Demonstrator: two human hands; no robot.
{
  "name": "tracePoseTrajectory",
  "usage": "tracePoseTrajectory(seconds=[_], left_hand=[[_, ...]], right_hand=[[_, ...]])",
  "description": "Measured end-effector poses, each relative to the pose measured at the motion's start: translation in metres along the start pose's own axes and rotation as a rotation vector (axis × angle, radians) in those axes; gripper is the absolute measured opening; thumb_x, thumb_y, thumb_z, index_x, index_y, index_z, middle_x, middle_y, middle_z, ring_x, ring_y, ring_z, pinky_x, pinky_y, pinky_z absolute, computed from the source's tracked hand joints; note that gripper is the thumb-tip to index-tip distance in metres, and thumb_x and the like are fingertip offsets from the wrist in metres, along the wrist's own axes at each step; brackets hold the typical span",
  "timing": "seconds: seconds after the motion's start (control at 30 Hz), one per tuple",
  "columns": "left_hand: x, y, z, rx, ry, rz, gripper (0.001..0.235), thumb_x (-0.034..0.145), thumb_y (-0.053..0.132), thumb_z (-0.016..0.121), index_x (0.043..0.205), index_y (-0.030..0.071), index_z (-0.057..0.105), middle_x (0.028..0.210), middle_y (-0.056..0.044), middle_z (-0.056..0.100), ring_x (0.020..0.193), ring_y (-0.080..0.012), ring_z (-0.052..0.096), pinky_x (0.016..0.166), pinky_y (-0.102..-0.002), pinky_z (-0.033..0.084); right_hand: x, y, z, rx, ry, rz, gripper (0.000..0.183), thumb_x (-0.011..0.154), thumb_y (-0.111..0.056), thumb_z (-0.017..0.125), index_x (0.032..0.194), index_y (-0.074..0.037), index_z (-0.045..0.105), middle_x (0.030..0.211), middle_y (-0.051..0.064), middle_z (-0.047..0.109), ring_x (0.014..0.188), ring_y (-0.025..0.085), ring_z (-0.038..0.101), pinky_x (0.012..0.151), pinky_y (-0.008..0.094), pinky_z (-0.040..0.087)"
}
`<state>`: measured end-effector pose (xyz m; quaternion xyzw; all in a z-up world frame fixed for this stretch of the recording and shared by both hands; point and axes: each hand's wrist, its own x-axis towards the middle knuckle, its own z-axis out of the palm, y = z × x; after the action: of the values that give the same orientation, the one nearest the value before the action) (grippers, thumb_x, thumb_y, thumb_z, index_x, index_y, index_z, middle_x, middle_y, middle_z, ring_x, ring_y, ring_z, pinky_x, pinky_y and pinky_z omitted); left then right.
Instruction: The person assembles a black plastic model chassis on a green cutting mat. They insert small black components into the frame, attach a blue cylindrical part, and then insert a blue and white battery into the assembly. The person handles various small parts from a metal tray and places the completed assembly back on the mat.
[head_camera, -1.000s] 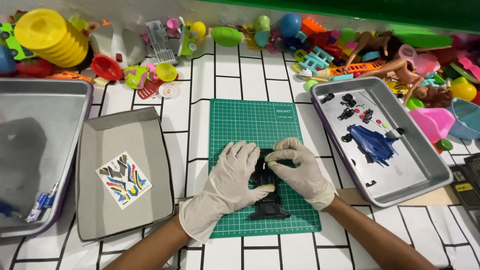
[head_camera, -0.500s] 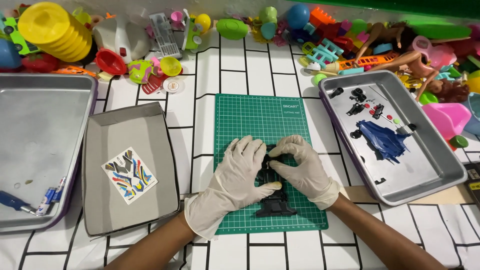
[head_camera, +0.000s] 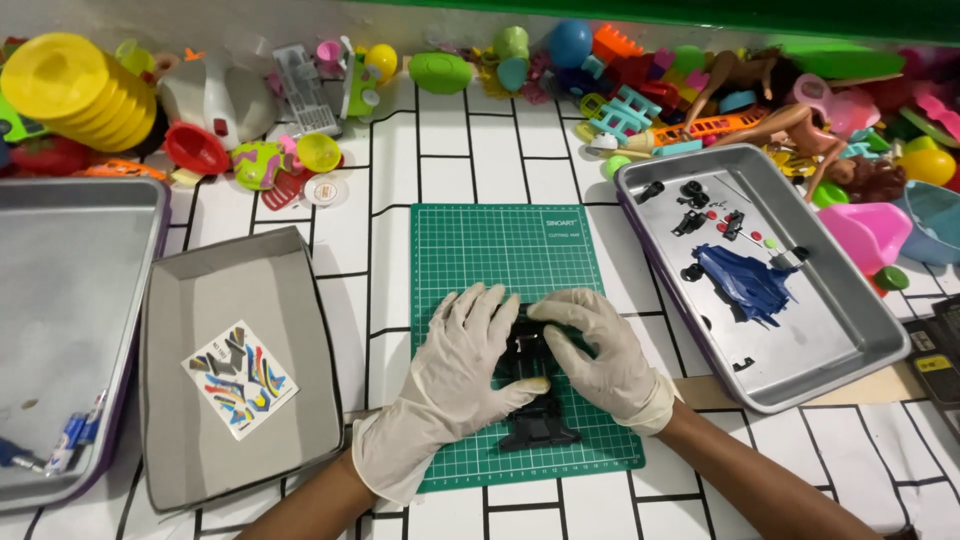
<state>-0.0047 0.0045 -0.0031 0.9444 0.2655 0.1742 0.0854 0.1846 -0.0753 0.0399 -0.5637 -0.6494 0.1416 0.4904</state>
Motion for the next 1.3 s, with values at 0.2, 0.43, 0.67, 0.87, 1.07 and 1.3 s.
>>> tracePoseTrajectory(seconds=[0.2, 0.43, 0.67, 0.87, 1.07, 1.3], left_hand=[[0.004, 0.006, -0.032, -0.075, 0.111, 0.05, 0.12, 0.074, 0.095, 0.022, 0.166, 0.02, 0.005, 0.173, -0.019, 0.009, 0.157, -0.0476, 0.012, 0.124, -0.064, 0.013], [0.004, 0.009, -0.031, -0.097, 0.144, 0.059, 0.116, 0.079, 0.092, 0.012, 0.166, 0.016, 0.006, 0.172, -0.02, 0.013, 0.158, -0.0433, 0.01, 0.125, -0.06, 0.008], [0.003, 0.007, -0.027, -0.029, 0.168, 0.069, 0.115, 0.081, 0.091, 0.018, 0.166, 0.013, 0.013, 0.172, -0.016, 0.017, 0.159, -0.0369, 0.015, 0.127, -0.054, 0.012], [0.004, 0.007, -0.028, -0.045, 0.14, 0.051, 0.115, 0.081, 0.091, 0.017, 0.166, 0.014, 0.016, 0.171, -0.015, 0.02, 0.158, -0.035, 0.016, 0.126, -0.053, 0.011], [0.004, 0.008, -0.033, -0.142, 0.114, 0.036, 0.113, 0.081, 0.09, 0.017, 0.165, 0.014, 0.018, 0.171, -0.015, 0.019, 0.157, -0.0358, 0.015, 0.125, -0.055, 0.009], [0.002, 0.008, -0.03, -0.119, 0.109, 0.044, 0.113, 0.082, 0.09, 0.017, 0.165, 0.013, 0.019, 0.17, -0.015, 0.02, 0.157, -0.0354, 0.016, 0.125, -0.054, 0.009]], right_hand=[[0.037, -0.016, -0.071, -0.302, 0.06, 0.188, 0.056, 0.106, -0.024, 0.036, 0.156, 0.002, 0.032, 0.143, 0.028, 0.056, 0.134, 0.039, 0.055, 0.11, 0.048, 0.048], [0.045, 0.061, -0.181, -0.899, -0.218, 0.85, 0.07, 0.083, -0.033, 0.078, 0.148, -0.02, 0.056, 0.143, 0.017, 0.06, 0.122, 0.038, 0.063, 0.097, 0.053, 0.052], [0.034, 0.034, -0.216, -0.732, -0.126, 1.023, 0.051, 0.086, -0.028, 0.078, 0.13, -0.004, 0.068, 0.101, 0.019, 0.074, 0.077, 0.034, 0.07, 0.062, 0.041, 0.054], [0.041, -0.021, -0.221, -0.466, -0.057, 1.14, 0.054, 0.096, -0.021, 0.063, 0.149, -0.013, 0.056, 0.137, 0.016, 0.064, 0.117, 0.032, 0.061, 0.102, 0.043, 0.045], [0.071, 0.041, -0.214, -0.577, -0.063, 0.834, 0.035, 0.102, -0.014, 0.056, 0.135, -0.004, 0.064, 0.139, 0.015, 0.065, 0.125, 0.03, 0.062, 0.11, 0.044, 0.047], [0.107, 0.117, -0.192, -0.847, -0.306, 0.81, 0.05, 0.088, -0.01, 0.052, 0.13, -0.023, 0.074, 0.134, 0.005, 0.07, 0.119, 0.034, 0.065, 0.099, 0.048, 0.054]])
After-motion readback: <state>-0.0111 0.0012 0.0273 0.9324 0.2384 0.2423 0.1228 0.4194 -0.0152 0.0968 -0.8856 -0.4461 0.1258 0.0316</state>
